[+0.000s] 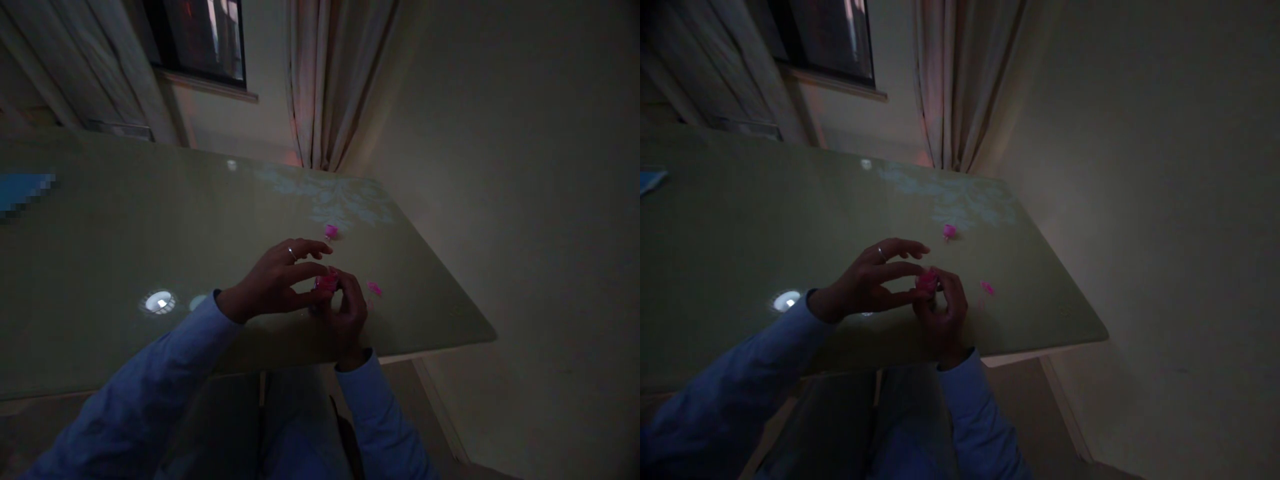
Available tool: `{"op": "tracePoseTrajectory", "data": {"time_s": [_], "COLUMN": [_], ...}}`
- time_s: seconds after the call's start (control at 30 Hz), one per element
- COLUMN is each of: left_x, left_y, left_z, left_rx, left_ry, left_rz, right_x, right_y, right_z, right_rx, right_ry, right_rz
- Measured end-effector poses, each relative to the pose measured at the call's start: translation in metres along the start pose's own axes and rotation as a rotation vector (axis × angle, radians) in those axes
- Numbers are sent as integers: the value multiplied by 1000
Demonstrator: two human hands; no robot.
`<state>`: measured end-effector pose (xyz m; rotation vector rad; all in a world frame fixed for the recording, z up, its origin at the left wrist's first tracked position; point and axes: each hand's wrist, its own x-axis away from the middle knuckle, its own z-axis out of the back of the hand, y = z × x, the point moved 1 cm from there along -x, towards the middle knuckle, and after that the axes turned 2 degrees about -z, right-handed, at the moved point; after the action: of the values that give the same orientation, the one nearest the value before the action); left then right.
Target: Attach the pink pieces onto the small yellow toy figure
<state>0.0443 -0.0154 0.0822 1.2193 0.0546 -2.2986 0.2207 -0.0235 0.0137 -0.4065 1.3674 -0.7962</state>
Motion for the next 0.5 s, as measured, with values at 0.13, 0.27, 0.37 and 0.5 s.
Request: {"op": "tracePoseTrajectory", "data": {"time_s": [0.13, 0.27, 0.37, 0.5], "left_x": [0, -1, -1, -2], "left_y": [1, 2, 2, 1], "left_z": [-1, -2, -2, -2], "left_rx": [-32, -62, -57, 3], "left_ry": [-28, -41, -79, -132], "left_rz": [-31, -60, -53, -14], "right_x": [-1, -1, 0, 0], "right_y": [-2, -3, -2, -2], "right_z": [0, 1, 0, 0], "right_rx": [7, 0, 1, 5], "right_ry": [-16, -14, -20, -48], "right_rz": [-8, -12, -6, 49]}}
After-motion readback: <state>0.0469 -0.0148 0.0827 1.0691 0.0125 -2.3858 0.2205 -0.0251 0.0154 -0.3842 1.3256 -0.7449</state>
